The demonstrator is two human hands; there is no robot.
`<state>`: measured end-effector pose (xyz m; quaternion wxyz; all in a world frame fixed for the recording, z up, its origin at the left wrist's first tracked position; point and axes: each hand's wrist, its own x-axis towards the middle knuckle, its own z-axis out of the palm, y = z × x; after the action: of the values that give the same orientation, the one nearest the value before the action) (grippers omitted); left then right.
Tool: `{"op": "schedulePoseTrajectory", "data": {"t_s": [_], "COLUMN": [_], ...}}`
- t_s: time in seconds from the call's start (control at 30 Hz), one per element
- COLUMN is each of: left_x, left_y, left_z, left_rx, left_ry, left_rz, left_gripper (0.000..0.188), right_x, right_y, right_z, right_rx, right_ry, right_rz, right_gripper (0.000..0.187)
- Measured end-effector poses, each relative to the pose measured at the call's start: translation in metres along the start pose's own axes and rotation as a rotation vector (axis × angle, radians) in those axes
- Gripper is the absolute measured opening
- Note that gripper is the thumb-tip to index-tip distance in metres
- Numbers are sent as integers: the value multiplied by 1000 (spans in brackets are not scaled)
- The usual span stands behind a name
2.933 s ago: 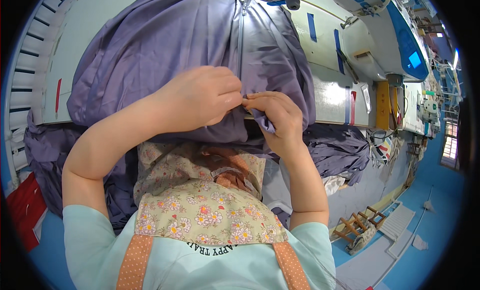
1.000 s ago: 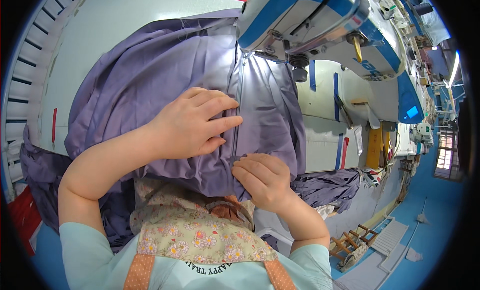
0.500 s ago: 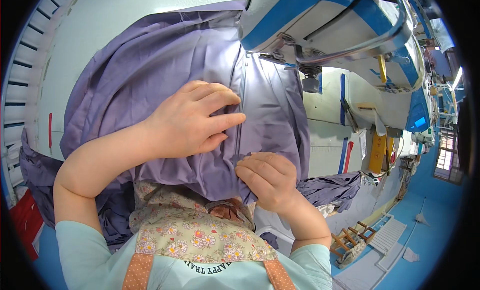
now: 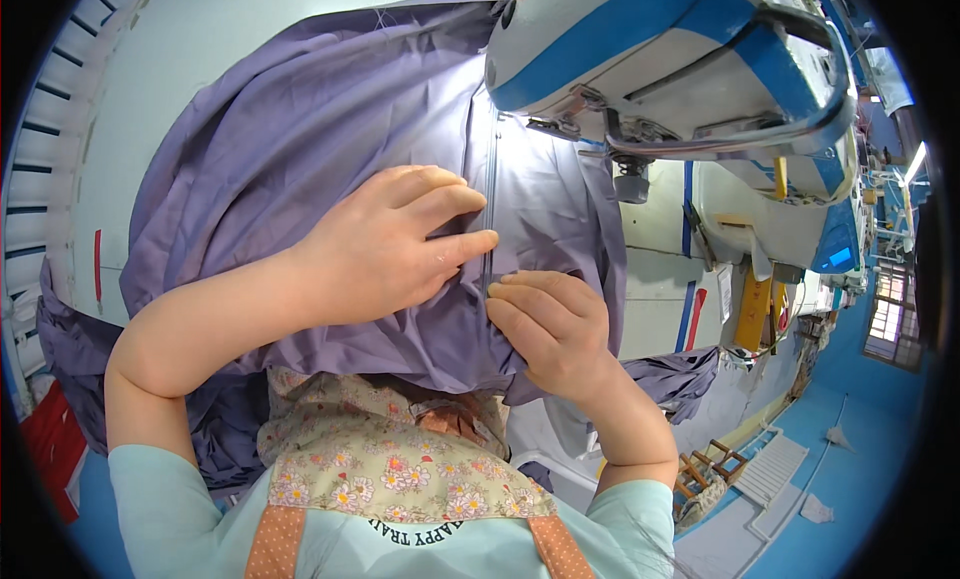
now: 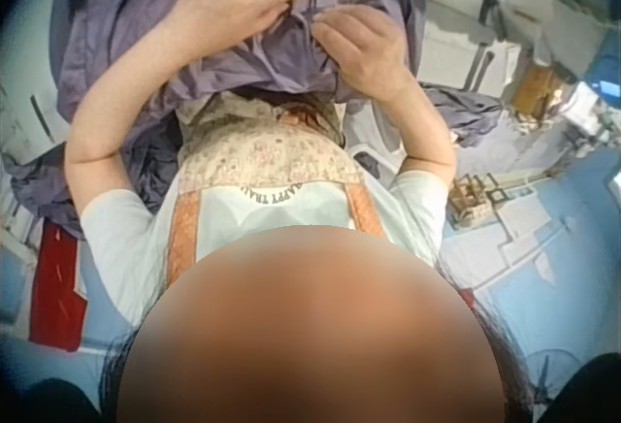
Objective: Operating an industrial sewing machine to join purple textile pieces.
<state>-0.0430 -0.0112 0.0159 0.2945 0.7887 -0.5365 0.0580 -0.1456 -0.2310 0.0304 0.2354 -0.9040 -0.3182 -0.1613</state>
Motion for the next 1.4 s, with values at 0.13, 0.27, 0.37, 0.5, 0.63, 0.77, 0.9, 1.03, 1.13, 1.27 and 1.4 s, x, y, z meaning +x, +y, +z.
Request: {"op": "schedulePoseTrajectory", "data": {"t_s": [0.13, 0.27, 0.37, 0.5, 0.63, 0.77, 0.9, 1.03, 1.13, 1.27, 1.4], "left_x": [3, 12, 16, 14, 14, 22, 22, 16, 21, 27, 37], "left_y": [-7, -24, -36, -30, -32, -49, -54, -48, -52, -61, -75], "left_z": [-4, -1, -3, -1, -3, -8, -7, -4, -7, -7, -9], "left_rx": [-6, -7, -6, 23, -18, -36, -71, -91, -146, -148, -98], "left_ry": [-32, -9, -24, -15, -23, -47, -65, -58, -88, -73, -39], "left_rz": [1, 60, 77, 73, 79, 102, 146, 123, 128, 110, 132], "left_gripper": [47, 49, 51, 50, 47, 49, 52, 51, 49, 43, 35], "right_x": [3, 13, 21, 23, 25, 31, 36, 33, 35, 40, 43], "right_y": [1, 11, 22, 28, 27, 36, 41, 43, 43, 51, 55], "right_z": [0, -2, -1, 0, -1, 2, 3, 3, 2, 3, 5], "right_rx": [4, 0, -15, -34, -47, -42, -68, -77, -68, -78, -129], "right_ry": [4, -21, -35, -39, -32, -29, -83, -47, -54, -55, -83], "right_rz": [0, -14, -22, -36, -40, -55, 11, -50, -60, -52, -10], "right_gripper": [29, 30, 30, 28, 26, 26, 30, 30, 29, 28, 31]}}
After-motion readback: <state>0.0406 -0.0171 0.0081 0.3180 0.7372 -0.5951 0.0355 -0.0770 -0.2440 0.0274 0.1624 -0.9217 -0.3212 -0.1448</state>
